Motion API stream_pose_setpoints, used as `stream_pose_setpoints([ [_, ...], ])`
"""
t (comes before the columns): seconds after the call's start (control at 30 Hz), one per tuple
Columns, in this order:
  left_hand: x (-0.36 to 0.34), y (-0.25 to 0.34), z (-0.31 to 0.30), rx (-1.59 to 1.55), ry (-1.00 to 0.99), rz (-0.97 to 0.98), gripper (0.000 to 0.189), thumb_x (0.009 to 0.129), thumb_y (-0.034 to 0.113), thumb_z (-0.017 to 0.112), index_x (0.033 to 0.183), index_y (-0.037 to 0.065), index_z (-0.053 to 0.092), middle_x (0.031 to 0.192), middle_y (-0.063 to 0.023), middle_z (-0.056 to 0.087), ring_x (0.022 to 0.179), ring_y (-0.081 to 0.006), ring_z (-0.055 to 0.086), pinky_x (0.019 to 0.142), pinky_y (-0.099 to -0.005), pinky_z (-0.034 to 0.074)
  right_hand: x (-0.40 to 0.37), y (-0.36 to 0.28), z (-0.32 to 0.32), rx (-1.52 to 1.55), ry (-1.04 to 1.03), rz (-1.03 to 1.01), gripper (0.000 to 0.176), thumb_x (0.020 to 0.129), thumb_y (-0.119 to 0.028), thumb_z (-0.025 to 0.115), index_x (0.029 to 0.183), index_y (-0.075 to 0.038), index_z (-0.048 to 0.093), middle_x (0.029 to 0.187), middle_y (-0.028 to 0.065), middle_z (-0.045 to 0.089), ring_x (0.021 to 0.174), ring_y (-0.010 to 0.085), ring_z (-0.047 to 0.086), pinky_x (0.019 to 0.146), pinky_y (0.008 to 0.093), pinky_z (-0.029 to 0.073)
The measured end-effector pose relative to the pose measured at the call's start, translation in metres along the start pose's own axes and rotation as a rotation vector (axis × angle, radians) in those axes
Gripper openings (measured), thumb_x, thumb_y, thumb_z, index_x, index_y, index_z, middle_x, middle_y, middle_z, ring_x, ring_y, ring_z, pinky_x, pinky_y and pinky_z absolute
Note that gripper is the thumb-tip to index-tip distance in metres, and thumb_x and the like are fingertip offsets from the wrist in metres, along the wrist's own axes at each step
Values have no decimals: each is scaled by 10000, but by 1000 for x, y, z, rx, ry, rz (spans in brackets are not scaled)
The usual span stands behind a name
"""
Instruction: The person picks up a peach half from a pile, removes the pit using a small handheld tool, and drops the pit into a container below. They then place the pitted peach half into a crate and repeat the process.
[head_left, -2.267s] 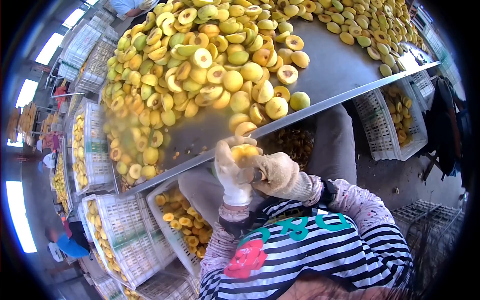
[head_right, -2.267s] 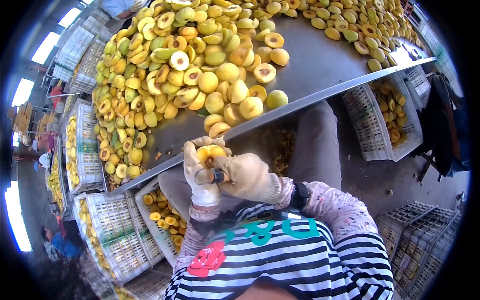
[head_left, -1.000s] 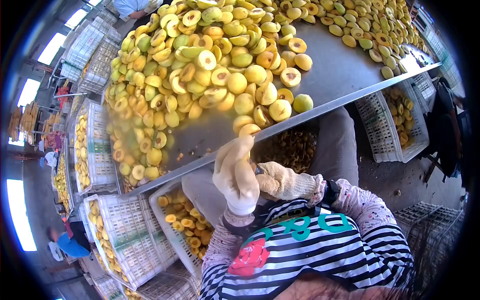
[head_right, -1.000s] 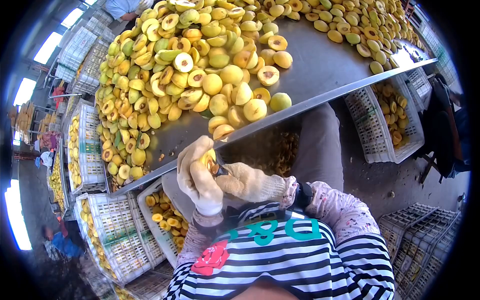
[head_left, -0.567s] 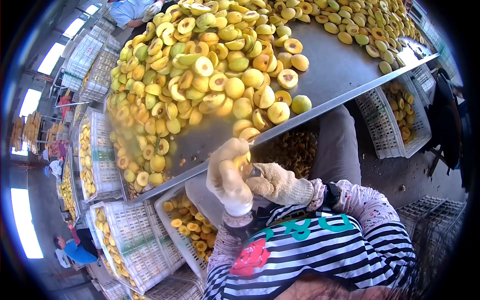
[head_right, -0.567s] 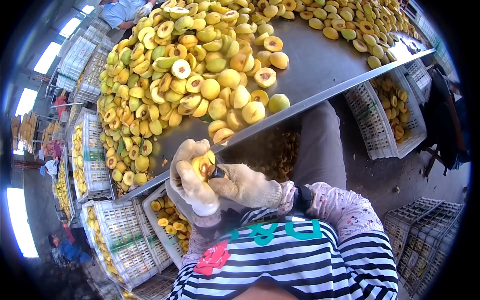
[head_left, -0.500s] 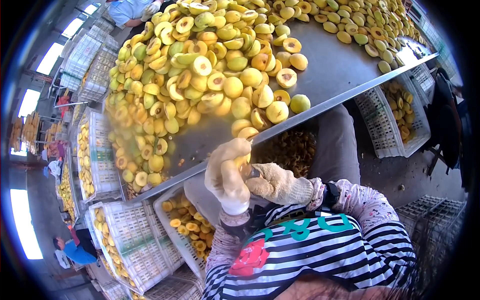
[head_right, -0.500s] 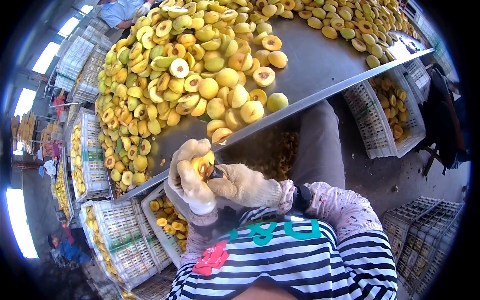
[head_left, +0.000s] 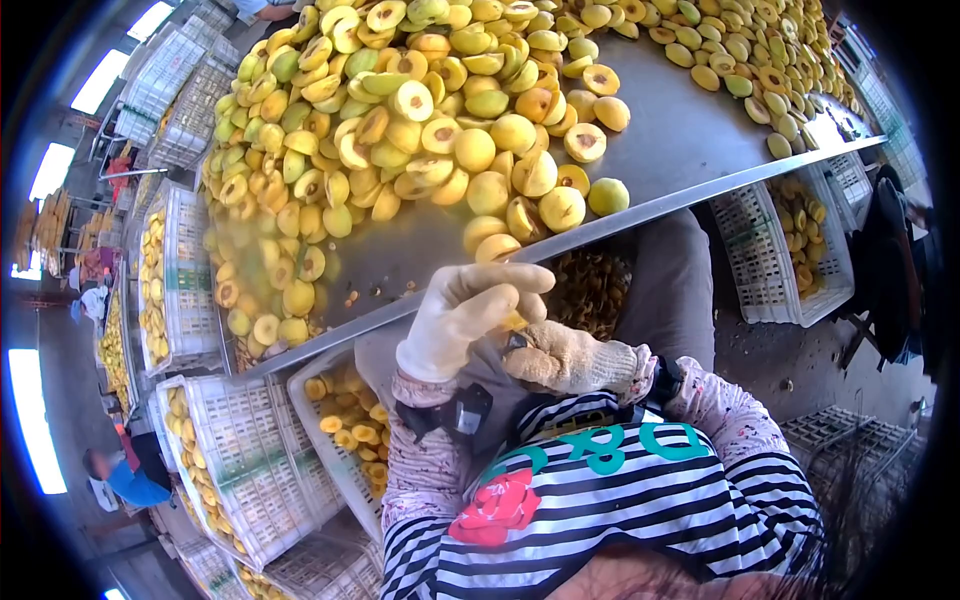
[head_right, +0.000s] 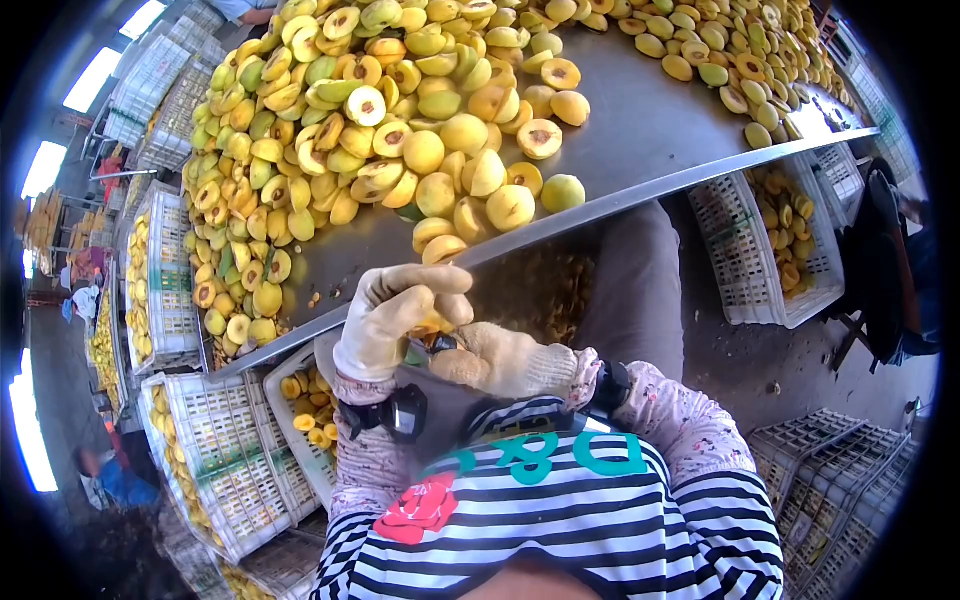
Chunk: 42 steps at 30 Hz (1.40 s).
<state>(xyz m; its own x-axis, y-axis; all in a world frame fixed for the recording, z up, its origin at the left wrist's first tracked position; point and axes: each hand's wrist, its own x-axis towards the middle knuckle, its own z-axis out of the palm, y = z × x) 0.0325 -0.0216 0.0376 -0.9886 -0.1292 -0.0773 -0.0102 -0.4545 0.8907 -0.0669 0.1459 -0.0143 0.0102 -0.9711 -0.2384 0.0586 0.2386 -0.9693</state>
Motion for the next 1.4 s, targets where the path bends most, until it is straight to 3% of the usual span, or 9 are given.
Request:
stream_pose_setpoints([
  [0.2,6,-7,-22,-130,-207,-34,333,921,174,660,1127,-85,691,986,-167,727,866,-220,696,792,-319,562,-1,-13,10,671,-288,251,379,1020,-490,507,842,-160,454,579,-70,345,414,52,296,371,219,232],
  [0.3,7,-19,-8,-292,-159,62,395,901,306,663,854,-83,712,782,-173,692,724,-256,676,713,-331,557,-4,-9,11,935,-456,256,389,1016,-496,495,856,-142,479,589,-63,373,429,56,331,384,215,260],
  [0.43,6,-58,-8,-995,191,104,357,1058,350,447,1173,62,624,900,-48,649,860,-244,630,796,-423,568,13,8,1,1233,-975,150,321,980,-375,603,833,-106,508,585,-44,442,440,66,382,388,211,286],
  [0.63,-88,-41,-39,-256,723,419,356,1049,271,482,1216,-8,629,925,-103,644,885,-244,632,846,-443,538,4,1,0,743,-203,168,619,935,-709,470,902,-93,520,587,-22,411,444,87,320,418,253,273],
  [0.77,-152,-35,-68,836,1287,383,280,948,160,568,1132,-24,671,956,-116,671,863,-265,647,804,-402,532,13,-11,-1,408,-81,58,432,1040,-488,459,1066,-70,565,672,-25,472,540,69,412,497,227,347],
  [0.83,-196,-43,-108,1865,1085,-31,238,893,118,607,1075,-2,703,977,-141,681,852,-273,653,788,-391,525,14,-7,-1,368,23,51,309,1010,-306,563,1166,-40,568,742,-24,522,575,60,440,518,212,356],
  [1.03,-90,2,-45,1252,875,544,234,949,110,623,1134,-11,699,1168,-151,688,1071,-259,646,941,-365,502,4,-15,-19,-97,321,-71,389,938,-271,661,1221,-13,591,913,124,634,852,205,609,809,339,510],
  [1.2,32,-14,-62,1409,379,142,457,912,98,642,1348,-13,564,1298,-174,626,1215,-239,600,1024,-333,466,-18,-12,-36,0,387,-131,419,941,-330,645,1211,-14,589,989,148,643,907,222,614,855,354,503],
  [1.4,69,-43,-77,1209,526,-64,427,844,170,718,1214,-15,609,1058,-157,697,966,-284,676,933,-359,521,-25,5,-35,44,453,47,396,978,-328,594,1213,-9,593,1053,156,644,983,258,615,882,371,506],
])
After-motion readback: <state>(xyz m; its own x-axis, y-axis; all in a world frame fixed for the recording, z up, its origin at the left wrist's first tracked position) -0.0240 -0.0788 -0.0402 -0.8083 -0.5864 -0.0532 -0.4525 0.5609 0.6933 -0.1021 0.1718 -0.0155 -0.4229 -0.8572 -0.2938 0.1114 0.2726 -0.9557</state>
